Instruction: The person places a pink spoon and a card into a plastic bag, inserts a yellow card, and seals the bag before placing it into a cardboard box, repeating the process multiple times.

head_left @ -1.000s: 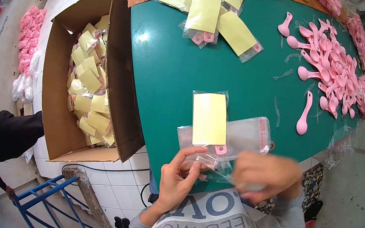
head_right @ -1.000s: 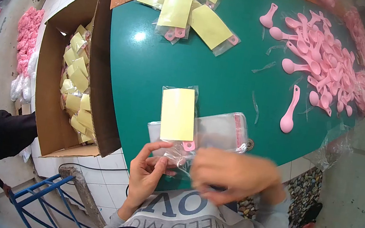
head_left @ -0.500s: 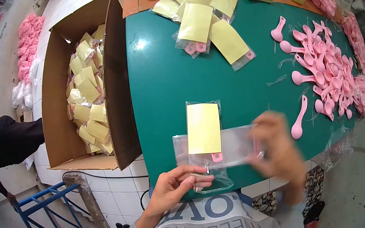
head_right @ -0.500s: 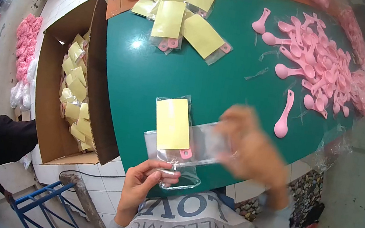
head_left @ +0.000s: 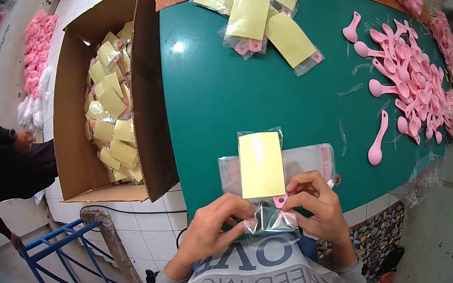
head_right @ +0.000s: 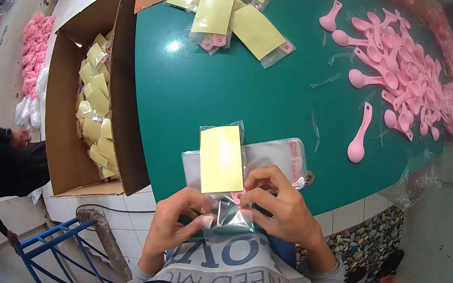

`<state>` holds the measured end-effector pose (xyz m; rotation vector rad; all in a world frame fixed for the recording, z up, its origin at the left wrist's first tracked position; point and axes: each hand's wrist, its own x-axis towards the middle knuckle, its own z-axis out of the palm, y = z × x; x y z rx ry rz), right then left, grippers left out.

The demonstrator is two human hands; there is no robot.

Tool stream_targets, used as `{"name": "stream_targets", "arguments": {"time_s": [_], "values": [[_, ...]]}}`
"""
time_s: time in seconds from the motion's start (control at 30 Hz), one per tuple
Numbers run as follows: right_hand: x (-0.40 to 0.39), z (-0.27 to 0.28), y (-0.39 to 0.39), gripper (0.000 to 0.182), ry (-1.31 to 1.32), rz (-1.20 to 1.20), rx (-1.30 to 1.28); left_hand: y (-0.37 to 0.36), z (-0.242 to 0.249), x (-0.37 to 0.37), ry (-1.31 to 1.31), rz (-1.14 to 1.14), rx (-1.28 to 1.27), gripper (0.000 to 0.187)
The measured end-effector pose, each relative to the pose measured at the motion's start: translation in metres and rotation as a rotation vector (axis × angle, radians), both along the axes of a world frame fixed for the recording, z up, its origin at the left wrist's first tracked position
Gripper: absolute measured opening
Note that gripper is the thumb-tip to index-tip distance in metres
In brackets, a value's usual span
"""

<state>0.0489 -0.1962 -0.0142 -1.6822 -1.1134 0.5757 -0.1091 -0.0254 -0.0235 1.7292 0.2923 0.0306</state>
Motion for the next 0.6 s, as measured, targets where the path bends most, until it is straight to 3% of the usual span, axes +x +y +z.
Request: {"name": "stream_targets", "arguments": {"time_s": [0.07, 0.17, 0.27, 0.37, 0.47, 0.6], "values": [[-0.004, 0.002, -0.003, 0.017, 0.060, -0.029, -0.013, -0.002, 0.006, 0.005, 0.016, -0.009, 0.070, 0.014], [-0.007, 0.009, -0.007, 0.013, 0.109, -0.057, -0.109, -0.006, 0.007, 0.004, 0.014, 0.043, 0.050, 0.015], [-0.022, 0.005, -0.006, 0.008, 0.547, -0.228, -0.097, -0.016, 0.003, 0.003, 0.038, 0.151, -0.027, 0.013], [-0.029, 0.000, -0.004, 0.007, 0.765, -0.327, -0.067, -0.020, 0.003, 0.003, 0.058, 0.218, -0.041, 0.010], [-0.033, -0.002, -0.002, 0.005, 0.669, -0.328, -0.103, -0.022, 0.003, 0.004, 0.078, 0.223, -0.048, 0.014], [-0.035, 0.000, 0.003, 0.007, 0.734, -0.413, -0.090, -0.030, 0.000, 0.004, 0.127, 0.445, -0.288, 0.019]]}}
